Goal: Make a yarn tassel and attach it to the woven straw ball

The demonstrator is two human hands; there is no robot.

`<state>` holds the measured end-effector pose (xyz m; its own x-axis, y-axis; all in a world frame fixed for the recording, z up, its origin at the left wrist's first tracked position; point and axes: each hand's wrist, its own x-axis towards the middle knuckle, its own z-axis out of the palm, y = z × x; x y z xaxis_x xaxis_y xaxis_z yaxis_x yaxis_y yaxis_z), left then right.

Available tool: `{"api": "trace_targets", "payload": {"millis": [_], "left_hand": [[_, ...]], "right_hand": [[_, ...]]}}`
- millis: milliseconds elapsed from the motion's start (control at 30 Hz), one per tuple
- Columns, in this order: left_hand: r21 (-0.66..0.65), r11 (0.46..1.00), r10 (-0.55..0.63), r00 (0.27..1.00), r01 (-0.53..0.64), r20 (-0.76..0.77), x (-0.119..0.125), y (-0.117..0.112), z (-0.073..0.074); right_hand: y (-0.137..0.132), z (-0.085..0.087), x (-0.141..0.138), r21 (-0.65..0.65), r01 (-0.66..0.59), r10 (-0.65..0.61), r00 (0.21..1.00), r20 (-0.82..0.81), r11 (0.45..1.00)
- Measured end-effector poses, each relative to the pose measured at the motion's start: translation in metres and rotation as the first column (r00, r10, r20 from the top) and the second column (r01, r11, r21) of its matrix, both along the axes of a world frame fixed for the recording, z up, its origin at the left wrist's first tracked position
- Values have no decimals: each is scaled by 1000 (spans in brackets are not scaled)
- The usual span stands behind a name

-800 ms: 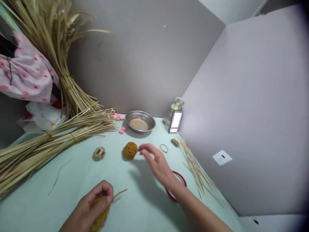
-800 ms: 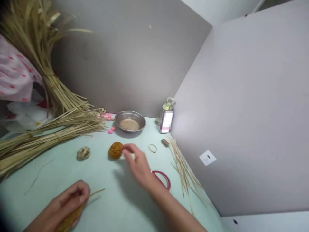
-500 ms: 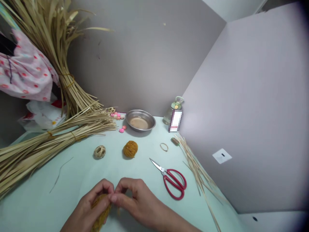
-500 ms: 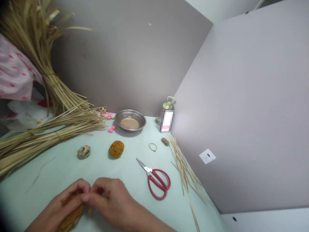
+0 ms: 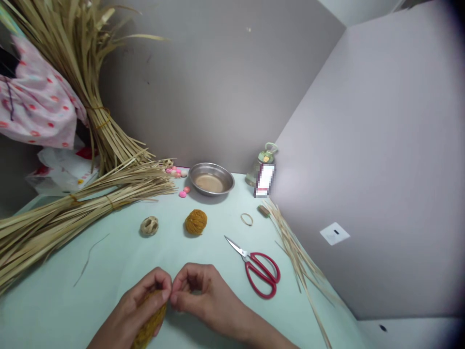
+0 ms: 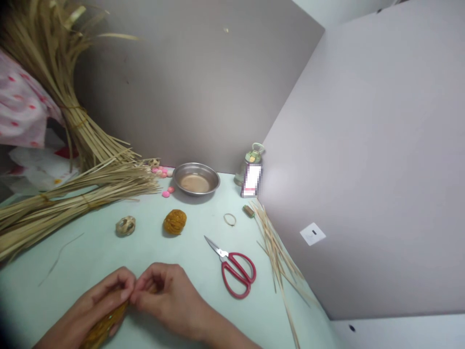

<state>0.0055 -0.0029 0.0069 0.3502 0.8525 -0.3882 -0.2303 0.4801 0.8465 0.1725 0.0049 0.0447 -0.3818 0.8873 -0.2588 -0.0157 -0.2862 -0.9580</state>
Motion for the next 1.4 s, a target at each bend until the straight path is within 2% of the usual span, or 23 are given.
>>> {"api": "trace_targets", "payload": {"millis": [200, 367, 467, 600, 700, 900, 967, 1133, 1200, 1400], "left_hand": [[-48, 998, -35, 999, 37, 30, -2, -1, -6], [-67, 998, 5, 1000, -6, -18, -2, -2, 1], [-8, 1000, 17, 997, -17, -75, -1, -2, 4], [116, 992, 61, 981, -40, -185, 1, -1, 1], [159, 987, 41, 973, -4, -227, -1, 0, -2], [117, 993, 26, 977, -1, -211, -3, 0, 2], [126, 992, 53, 970, -24, -237, -1, -1, 5], [227, 973, 128, 936, -54, -329, 3, -4, 5], [257, 965, 131, 933, -44, -334, 4, -5, 4], [237, 972, 79, 948, -4, -308, 2, -3, 2]], "right_hand": [[-5, -4, -5, 92, 6, -14, 996, 83, 996], [-5, -12, -9, 77, 61, -63, 998, 13, 995], [-3, -16, -9, 59, 105, -104, 994, -21, 993], [-1, -17, -8, 58, 134, -131, 990, -56, 989], [-3, -18, -10, 41, 105, -100, 990, -101, 994], [-5, -26, -12, -44, 10, -16, 989, -146, 999], [-2, -27, -11, -31, 37, -41, 989, -139, 999], [3, -23, -9, 23, 204, -201, 974, -102, 979], [4, -21, -10, -19, 234, -234, 963, -133, 972], [2, -20, -15, -122, 263, -287, 913, -290, 957]]}}
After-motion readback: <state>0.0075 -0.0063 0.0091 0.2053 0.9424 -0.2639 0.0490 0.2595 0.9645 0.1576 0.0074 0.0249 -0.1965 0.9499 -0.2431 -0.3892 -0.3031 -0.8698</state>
